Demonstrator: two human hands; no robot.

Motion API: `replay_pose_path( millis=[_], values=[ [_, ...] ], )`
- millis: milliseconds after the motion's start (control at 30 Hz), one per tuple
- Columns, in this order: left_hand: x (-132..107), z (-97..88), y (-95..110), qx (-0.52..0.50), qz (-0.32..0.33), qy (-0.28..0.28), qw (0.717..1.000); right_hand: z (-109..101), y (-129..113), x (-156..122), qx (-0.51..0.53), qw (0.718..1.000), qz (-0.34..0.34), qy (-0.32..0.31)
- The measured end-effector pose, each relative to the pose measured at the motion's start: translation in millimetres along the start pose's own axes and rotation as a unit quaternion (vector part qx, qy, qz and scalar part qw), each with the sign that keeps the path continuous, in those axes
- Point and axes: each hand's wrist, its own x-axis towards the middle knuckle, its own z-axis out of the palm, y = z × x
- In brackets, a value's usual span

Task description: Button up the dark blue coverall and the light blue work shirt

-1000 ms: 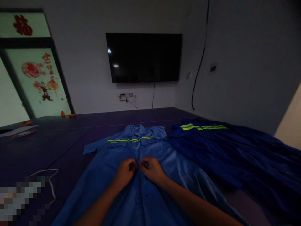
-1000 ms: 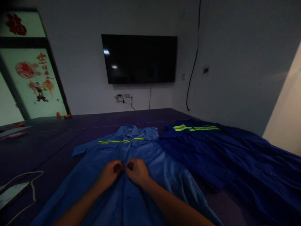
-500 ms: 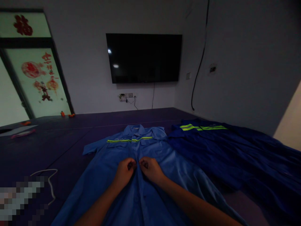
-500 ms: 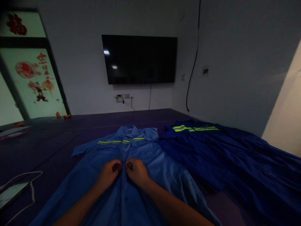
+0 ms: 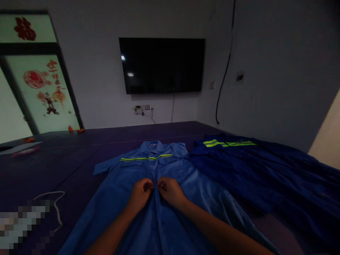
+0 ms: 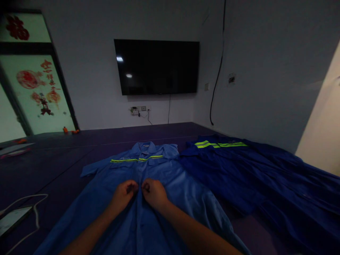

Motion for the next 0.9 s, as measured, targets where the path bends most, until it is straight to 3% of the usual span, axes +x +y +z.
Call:
replay_pose_path(
  millis=[400,900],
  values=[
    [1.0,0.3,3.2,-0.051,-0.003,-0.002,0.999,-2.2,-5.8,-3.5,-0.044,0.999,0.011,-0.015],
    [-0.9,0.9,5.4,-0.053,0.0,-0.019,0.998,0.3,-1.2,0.0,-0.001,0.999,0.034,-0.01]
  ],
)
